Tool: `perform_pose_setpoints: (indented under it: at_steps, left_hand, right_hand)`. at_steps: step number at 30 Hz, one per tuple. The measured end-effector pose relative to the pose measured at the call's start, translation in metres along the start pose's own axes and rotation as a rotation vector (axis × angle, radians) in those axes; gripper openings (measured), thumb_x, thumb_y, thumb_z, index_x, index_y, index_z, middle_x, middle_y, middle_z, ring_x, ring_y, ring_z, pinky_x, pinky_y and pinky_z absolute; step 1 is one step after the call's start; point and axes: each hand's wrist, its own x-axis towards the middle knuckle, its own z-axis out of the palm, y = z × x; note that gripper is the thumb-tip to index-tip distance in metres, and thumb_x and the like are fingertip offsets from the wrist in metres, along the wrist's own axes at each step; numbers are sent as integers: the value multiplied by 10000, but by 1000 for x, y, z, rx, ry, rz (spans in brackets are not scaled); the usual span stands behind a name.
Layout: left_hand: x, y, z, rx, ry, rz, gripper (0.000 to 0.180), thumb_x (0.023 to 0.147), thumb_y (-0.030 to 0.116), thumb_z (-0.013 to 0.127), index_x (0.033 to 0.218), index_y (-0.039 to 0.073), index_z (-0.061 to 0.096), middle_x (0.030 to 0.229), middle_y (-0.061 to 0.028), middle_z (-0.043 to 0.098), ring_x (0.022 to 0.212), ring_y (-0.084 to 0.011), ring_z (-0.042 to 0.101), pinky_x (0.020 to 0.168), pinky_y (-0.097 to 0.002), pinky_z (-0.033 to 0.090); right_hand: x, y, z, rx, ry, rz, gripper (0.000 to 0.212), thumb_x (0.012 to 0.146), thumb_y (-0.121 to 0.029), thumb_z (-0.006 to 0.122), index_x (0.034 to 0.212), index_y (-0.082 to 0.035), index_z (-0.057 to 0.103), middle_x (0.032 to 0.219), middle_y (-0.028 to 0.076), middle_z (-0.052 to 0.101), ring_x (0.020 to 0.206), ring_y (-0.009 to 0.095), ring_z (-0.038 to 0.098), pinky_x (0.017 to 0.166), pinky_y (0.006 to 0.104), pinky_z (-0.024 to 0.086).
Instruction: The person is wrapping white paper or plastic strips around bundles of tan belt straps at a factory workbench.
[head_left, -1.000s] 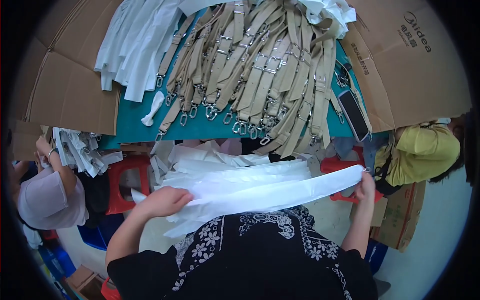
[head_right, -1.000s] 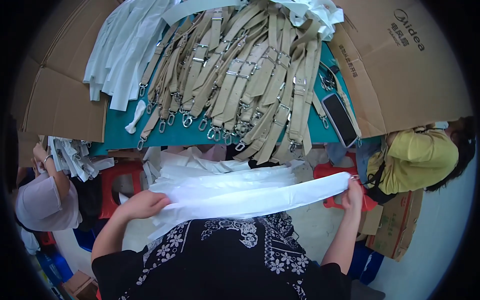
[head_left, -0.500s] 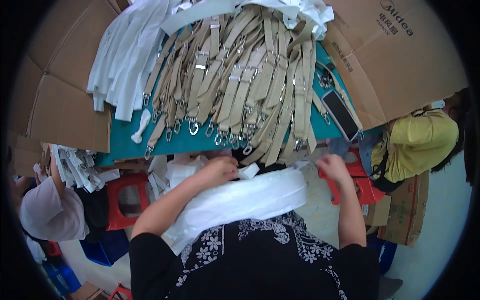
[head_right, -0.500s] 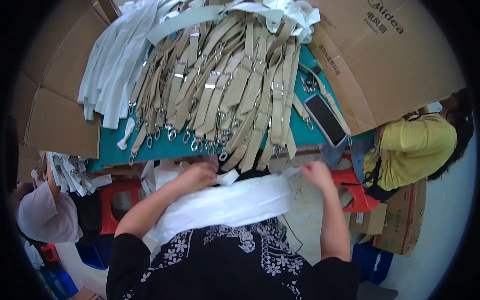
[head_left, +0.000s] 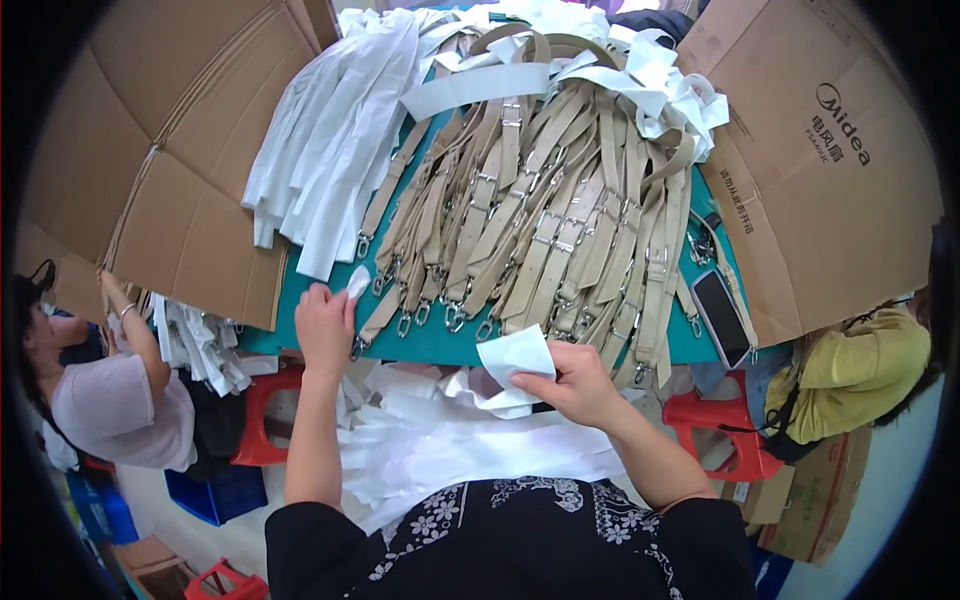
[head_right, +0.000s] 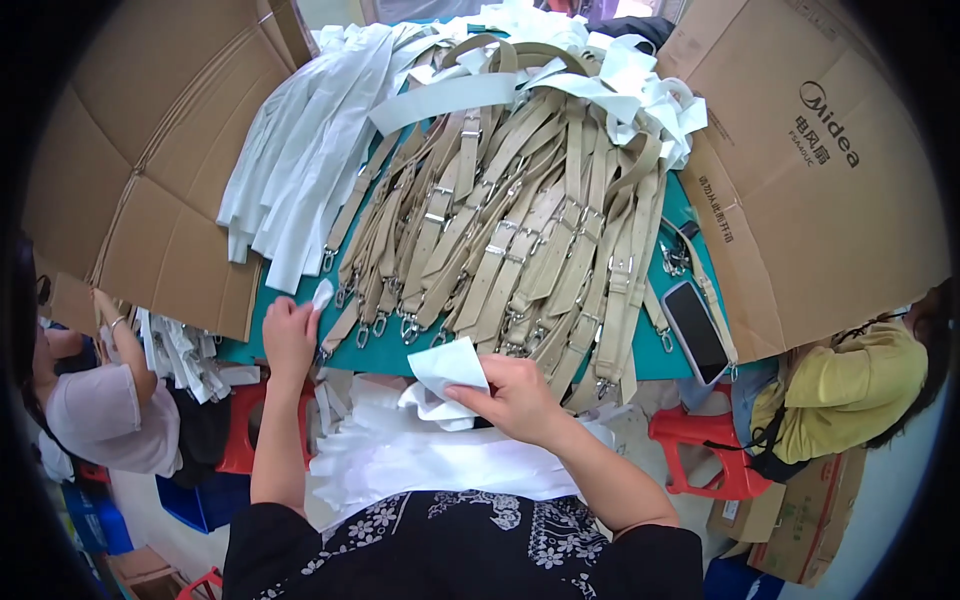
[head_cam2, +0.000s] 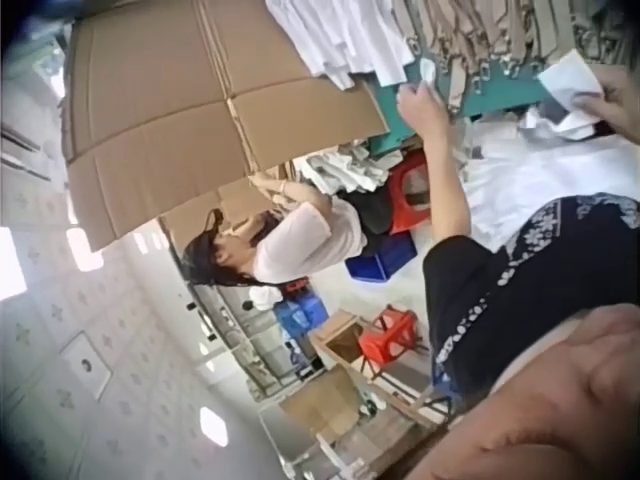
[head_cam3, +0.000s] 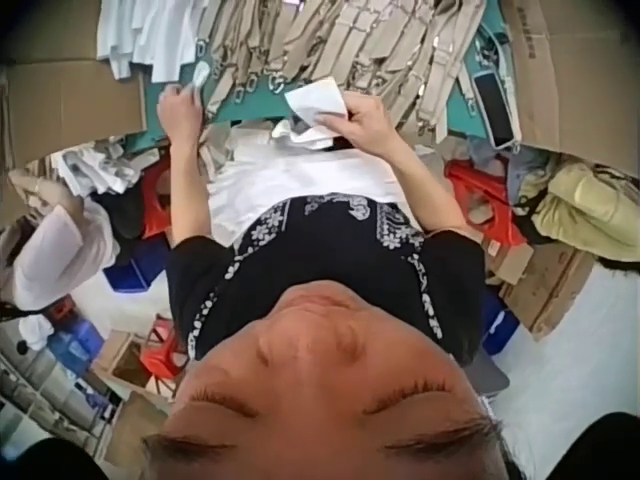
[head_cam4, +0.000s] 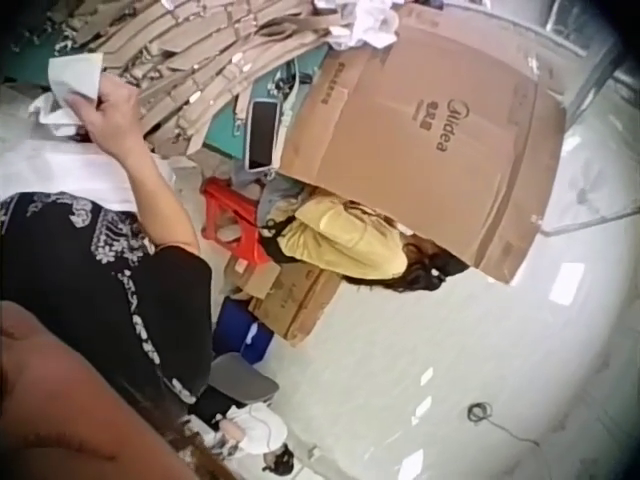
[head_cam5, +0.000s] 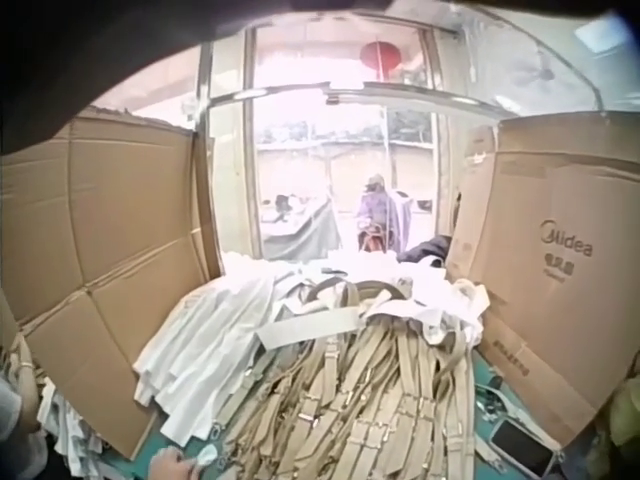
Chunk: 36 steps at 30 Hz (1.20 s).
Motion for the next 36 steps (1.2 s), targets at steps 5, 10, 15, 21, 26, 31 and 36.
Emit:
perform_pose_setpoints:
  at_steps: [5, 10, 15, 21, 26, 31, 36]
  left_hand:
    - [10, 17, -7, 19, -102, -3, 281, 667, 184, 684, 875, 45, 554, 793, -92, 470, 789, -272, 479, 651, -342, 383]
    - [7, 91, -31, -1190, -483, -40, 270, 720, 64, 587, 978, -9, 559, 990, -61, 505, 892, -149, 477, 755, -261, 378]
    - [-16, 97, -18, -1537, -430, -404, 133, 803, 72, 559, 779, -50, 605, 900, -82, 535, 850, -161, 492, 764, -283, 387]
    - [-16, 85, -12, -1636, -479, -310, 122, 745, 83, 649, 704, -30, 625, 814, -76, 536, 795, -192, 503, 690, -280, 403]
    - [-22, 81, -12, -1704, -503, -252, 128, 761, 91, 632, 716, -25, 603, 771, -80, 540, 781, -207, 516, 694, -288, 415]
    - [-28, 84, -22, -2095, -438, -512, 143, 874, 129, 472, 932, 0, 458, 775, -162, 565, 739, -256, 584, 679, -366, 481]
    - [-37, 80, -6, -1880, -580, -500, 156, 899, 131, 430, 977, -4, 441, 727, -156, 585, 634, -228, 596, 583, -329, 497]
  right_hand:
    - [22, 4, 3, -12, 64, 44, 208, 755, -123, 655, 930, -12, 631, 808, 87, 646, 685, 135, 617, 611, 254, 475]
    - [32, 3, 12, 3, -21, 3, 212, 751, -127, 661, 942, -40, 637, 782, 75, 625, 658, 148, 603, 589, 259, 468]
    - [55, -3, -27, -139, -146, 38, 226, 751, -237, 660, 899, -67, 644, 734, 69, 608, 606, 171, 573, 571, 283, 459]
    - [115, 30, -51, -731, 44, -25, 200, 767, -265, 600, 886, -111, 647, 703, 105, 610, 657, 274, 594, 595, 368, 471]
    - [131, 30, -12, -930, -225, 92, 265, 794, -357, 544, 862, -110, 612, 647, 104, 607, 634, 302, 604, 581, 400, 477]
    - [102, 36, -17, -856, -1, 138, 198, 781, -261, 587, 725, -74, 553, 653, 147, 580, 631, 291, 581, 573, 392, 465]
    - [68, 10, -76, 785, 475, 463, 310, 837, -77, 513, 1123, -23, 408, 906, 80, 591, 660, 150, 582, 525, 249, 456]
